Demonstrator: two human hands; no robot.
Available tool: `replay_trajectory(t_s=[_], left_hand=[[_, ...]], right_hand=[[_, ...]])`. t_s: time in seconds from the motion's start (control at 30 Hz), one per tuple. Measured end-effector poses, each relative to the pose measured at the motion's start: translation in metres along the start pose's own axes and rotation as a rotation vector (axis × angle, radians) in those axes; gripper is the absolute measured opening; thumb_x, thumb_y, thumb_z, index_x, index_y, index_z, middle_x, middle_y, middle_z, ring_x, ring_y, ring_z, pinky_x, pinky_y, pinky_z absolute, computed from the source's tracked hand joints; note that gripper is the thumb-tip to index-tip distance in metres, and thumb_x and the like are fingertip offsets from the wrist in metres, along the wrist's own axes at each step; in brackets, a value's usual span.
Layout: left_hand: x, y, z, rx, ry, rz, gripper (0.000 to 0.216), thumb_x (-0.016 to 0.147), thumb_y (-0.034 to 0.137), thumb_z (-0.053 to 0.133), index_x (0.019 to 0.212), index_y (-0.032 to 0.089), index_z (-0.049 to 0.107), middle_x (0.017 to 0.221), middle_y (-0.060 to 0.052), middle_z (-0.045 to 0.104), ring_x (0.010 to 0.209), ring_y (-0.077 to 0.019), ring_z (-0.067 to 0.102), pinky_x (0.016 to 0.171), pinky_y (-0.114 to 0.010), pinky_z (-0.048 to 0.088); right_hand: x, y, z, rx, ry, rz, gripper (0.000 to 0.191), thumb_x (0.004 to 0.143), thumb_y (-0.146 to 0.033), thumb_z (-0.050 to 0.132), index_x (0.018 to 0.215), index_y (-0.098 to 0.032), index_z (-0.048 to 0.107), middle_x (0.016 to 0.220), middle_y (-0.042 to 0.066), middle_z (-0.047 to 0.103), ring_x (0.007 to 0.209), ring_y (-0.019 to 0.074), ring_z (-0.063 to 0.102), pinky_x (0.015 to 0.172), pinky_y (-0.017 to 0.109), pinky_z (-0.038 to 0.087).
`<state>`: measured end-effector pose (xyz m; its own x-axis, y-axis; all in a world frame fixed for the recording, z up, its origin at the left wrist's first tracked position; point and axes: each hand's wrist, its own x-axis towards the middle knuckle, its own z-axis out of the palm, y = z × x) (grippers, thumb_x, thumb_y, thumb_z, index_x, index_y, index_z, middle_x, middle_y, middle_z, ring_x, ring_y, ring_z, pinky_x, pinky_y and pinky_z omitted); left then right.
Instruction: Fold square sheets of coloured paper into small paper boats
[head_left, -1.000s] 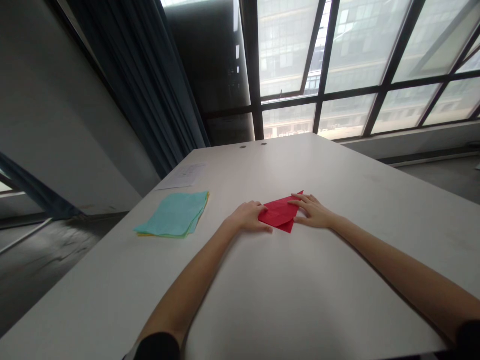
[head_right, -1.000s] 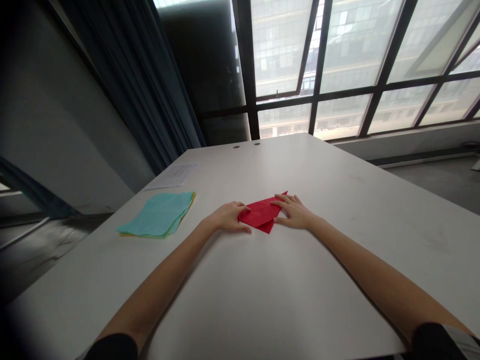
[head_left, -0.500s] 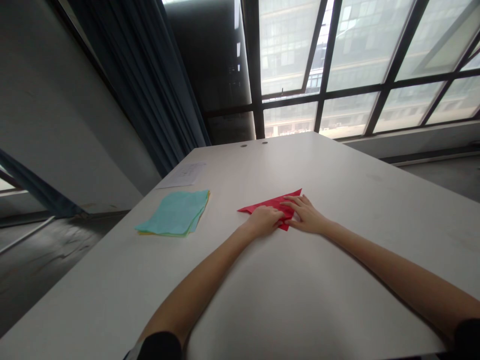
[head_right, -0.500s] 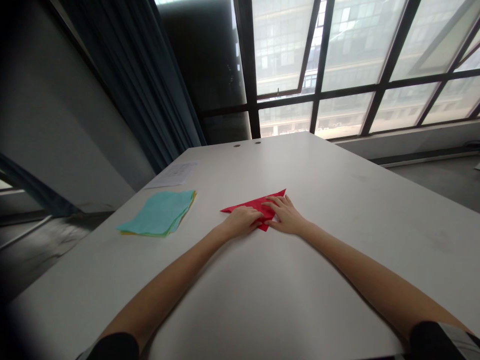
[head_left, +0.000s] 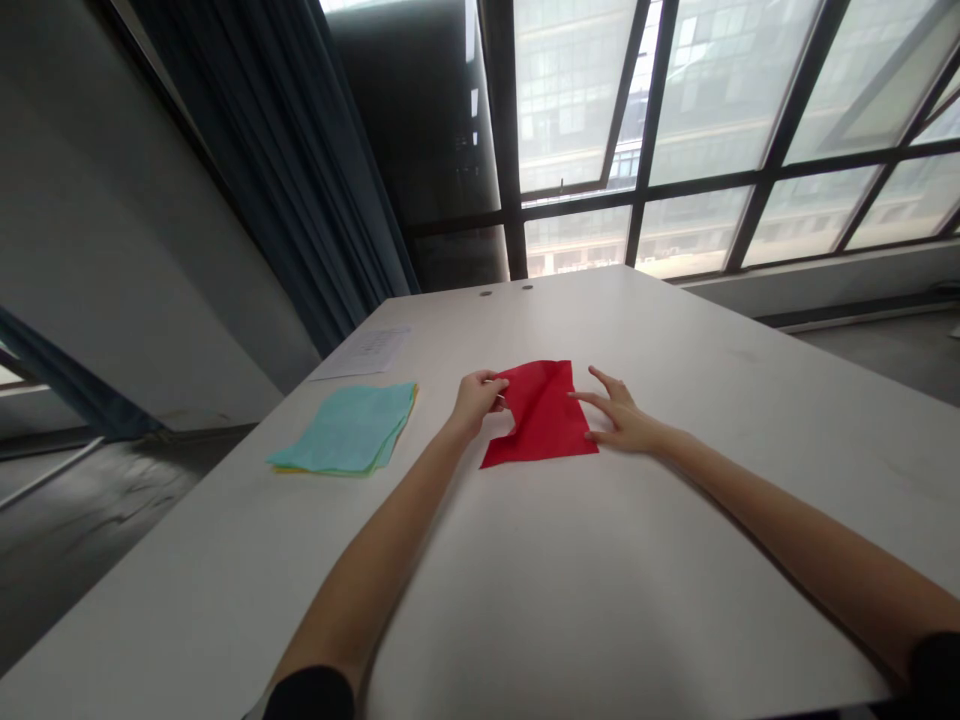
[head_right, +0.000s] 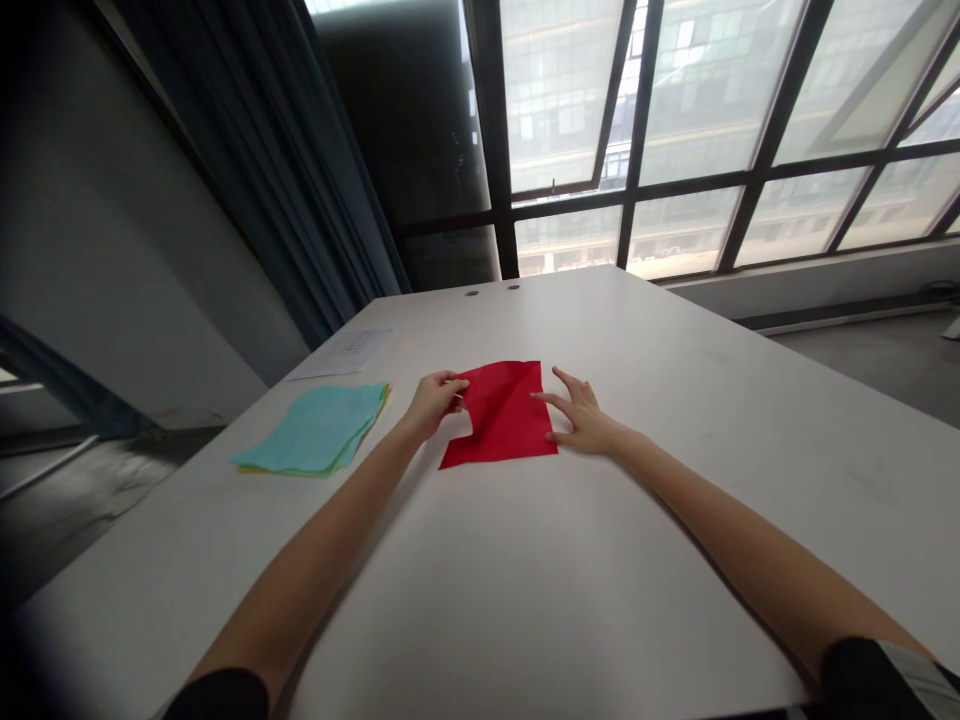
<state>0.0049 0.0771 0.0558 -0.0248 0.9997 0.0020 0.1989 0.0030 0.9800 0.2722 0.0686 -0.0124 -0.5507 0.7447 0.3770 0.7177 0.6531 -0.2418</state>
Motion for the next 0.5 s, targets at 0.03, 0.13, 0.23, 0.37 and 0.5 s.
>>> replay_trajectory(t_s=[0.03, 0.13, 0.23, 0.37, 0.5], left_hand=[[0.004, -0.001, -0.005, 0.031, 0.027, -0.009, 0.007, 0.069, 0.019, 0.050, 0.073, 0.014, 0.048, 0.059, 0.002, 0.053, 0.041, -0.0059, 0.050, 0.044, -0.018, 0.039], [0.013, -0.009, -0.021, 0.155, 0.043, -0.030, 0.009, 0.071, 0.022, 0.045, 0.074, 0.014, 0.049, 0.063, 0.000, 0.055, 0.043, -0.0045, 0.050, 0.047, -0.018, 0.040], [0.019, -0.021, -0.035, 0.284, -0.001, -0.059, 0.012, 0.067, 0.022, 0.046, 0.071, 0.013, 0.053, 0.062, -0.001, 0.058, 0.043, -0.0063, 0.051, 0.044, -0.018, 0.037], [0.022, -0.035, -0.046, 0.513, -0.117, -0.049, 0.006, 0.054, 0.018, 0.054, 0.052, 0.013, 0.057, 0.043, 0.002, 0.052, 0.039, -0.0078, 0.045, 0.040, -0.019, 0.028], [0.021, -0.043, -0.047, 0.646, -0.230, 0.000, 0.008, 0.052, 0.020, 0.056, 0.048, 0.013, 0.059, 0.037, 0.003, 0.047, 0.040, -0.0083, 0.042, 0.041, -0.020, 0.026]], right_hand=[[0.000, 0.005, -0.001, -0.019, -0.032, 0.005, 0.054, 0.076, -0.042, 0.051, 0.128, -0.033, 0.040, 0.147, 0.005, -0.001, 0.131, 0.0360, 0.008, 0.099, 0.059, 0.013], [-0.001, 0.018, -0.002, -0.068, -0.090, 0.050, 0.033, 0.081, -0.031, 0.044, 0.111, -0.036, 0.057, 0.147, -0.002, 0.006, 0.130, 0.0349, 0.010, 0.100, 0.059, 0.010], [-0.001, 0.026, -0.001, -0.110, -0.087, 0.104, 0.031, 0.084, -0.033, 0.038, 0.105, -0.035, 0.061, 0.144, -0.001, 0.017, 0.129, 0.0332, 0.017, 0.099, 0.059, 0.013], [-0.001, 0.031, 0.002, -0.169, -0.035, 0.130, 0.034, 0.083, -0.045, 0.040, 0.107, -0.032, 0.060, 0.140, 0.005, 0.029, 0.125, 0.0328, 0.025, 0.096, 0.058, 0.020], [-0.001, 0.039, 0.007, -0.204, -0.004, 0.137, 0.037, 0.084, -0.044, 0.038, 0.112, -0.029, 0.056, 0.132, 0.008, 0.041, 0.120, 0.0300, 0.034, 0.094, 0.055, 0.023]])
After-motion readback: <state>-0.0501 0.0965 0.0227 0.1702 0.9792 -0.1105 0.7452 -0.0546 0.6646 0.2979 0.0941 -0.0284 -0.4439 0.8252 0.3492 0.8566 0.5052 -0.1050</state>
